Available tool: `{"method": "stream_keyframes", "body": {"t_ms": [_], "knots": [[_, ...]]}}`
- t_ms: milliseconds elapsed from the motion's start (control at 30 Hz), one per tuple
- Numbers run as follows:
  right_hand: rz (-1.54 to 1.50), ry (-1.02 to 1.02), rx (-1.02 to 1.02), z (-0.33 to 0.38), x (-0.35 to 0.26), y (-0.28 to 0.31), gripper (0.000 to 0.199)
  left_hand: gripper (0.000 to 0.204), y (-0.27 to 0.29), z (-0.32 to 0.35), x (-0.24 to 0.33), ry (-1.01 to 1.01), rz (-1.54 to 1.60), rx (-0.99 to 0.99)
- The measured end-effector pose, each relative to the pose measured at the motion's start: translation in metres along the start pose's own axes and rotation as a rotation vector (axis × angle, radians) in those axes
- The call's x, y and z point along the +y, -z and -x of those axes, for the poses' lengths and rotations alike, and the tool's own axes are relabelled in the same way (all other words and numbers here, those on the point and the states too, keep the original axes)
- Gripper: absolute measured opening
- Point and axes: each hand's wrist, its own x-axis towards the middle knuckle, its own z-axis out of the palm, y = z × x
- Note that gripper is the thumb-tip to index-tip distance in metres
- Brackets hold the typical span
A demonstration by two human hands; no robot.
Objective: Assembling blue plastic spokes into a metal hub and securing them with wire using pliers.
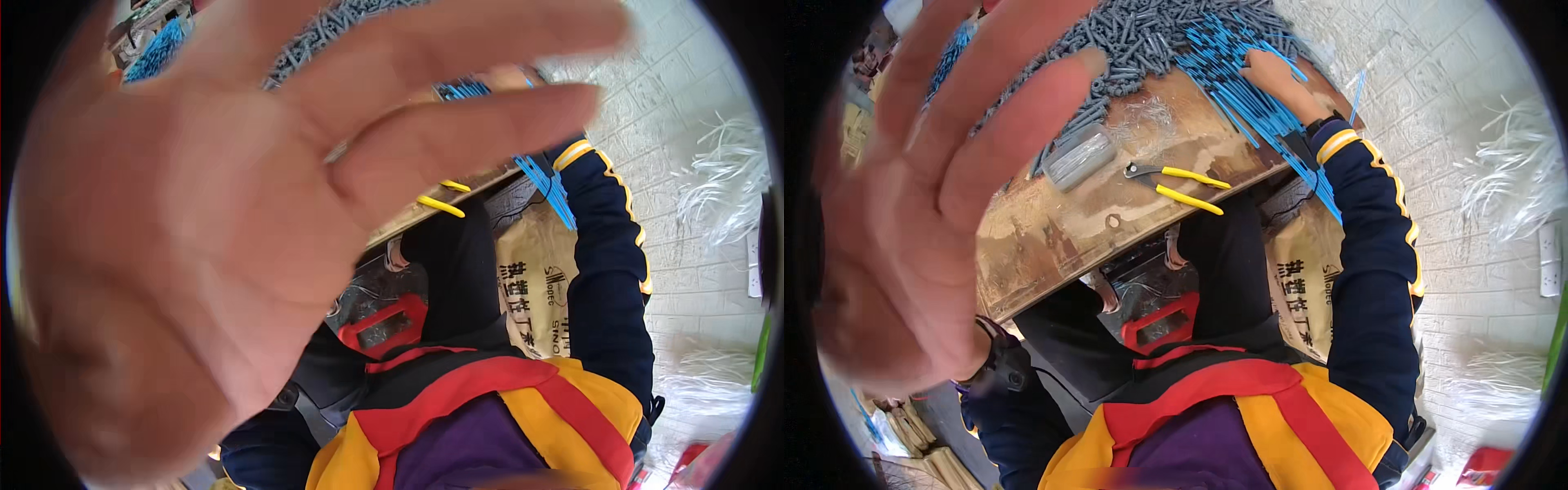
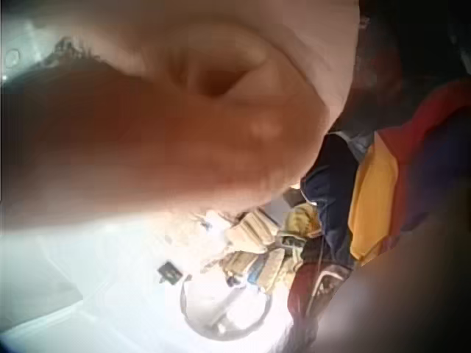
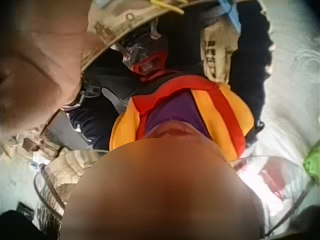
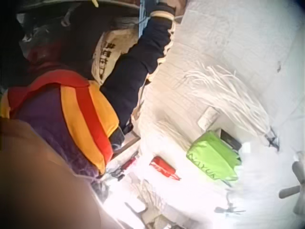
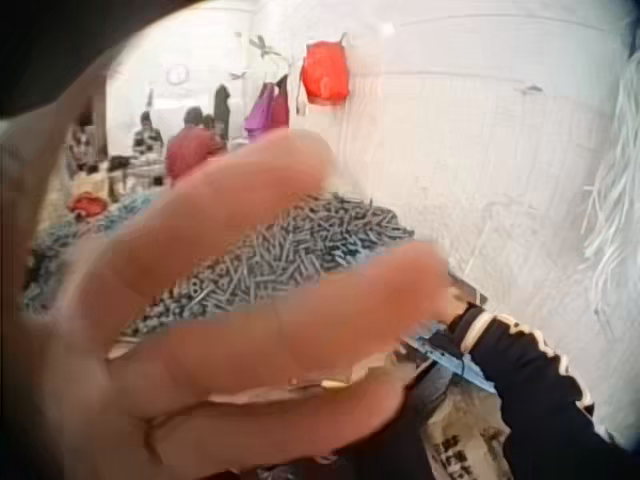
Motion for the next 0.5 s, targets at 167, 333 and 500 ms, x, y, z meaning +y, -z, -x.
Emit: {"method": "stream_keyframes", "body": {"t_ms": [167, 333, 500], "knots": [[-0.195, 0.092, -0.045, -0.024, -0.006, -0.026, 0.026, 0.072, 0.032, -0.031, -0.105, 0.011, -0.048, -0.033], [-0.053, 0.164, 0.033, 0.000, 0.028, -0.044, 0.026, 0.070, 0.033, -0.025, -0.112, 0.022, -0.173, -0.011], [0.153, 0.474, 0.577, -0.008, 0.044, 0.005, 0.031, 0.068, -0.019, -0.062, -0.068, 0.044, -0.309, -0.112]]}}
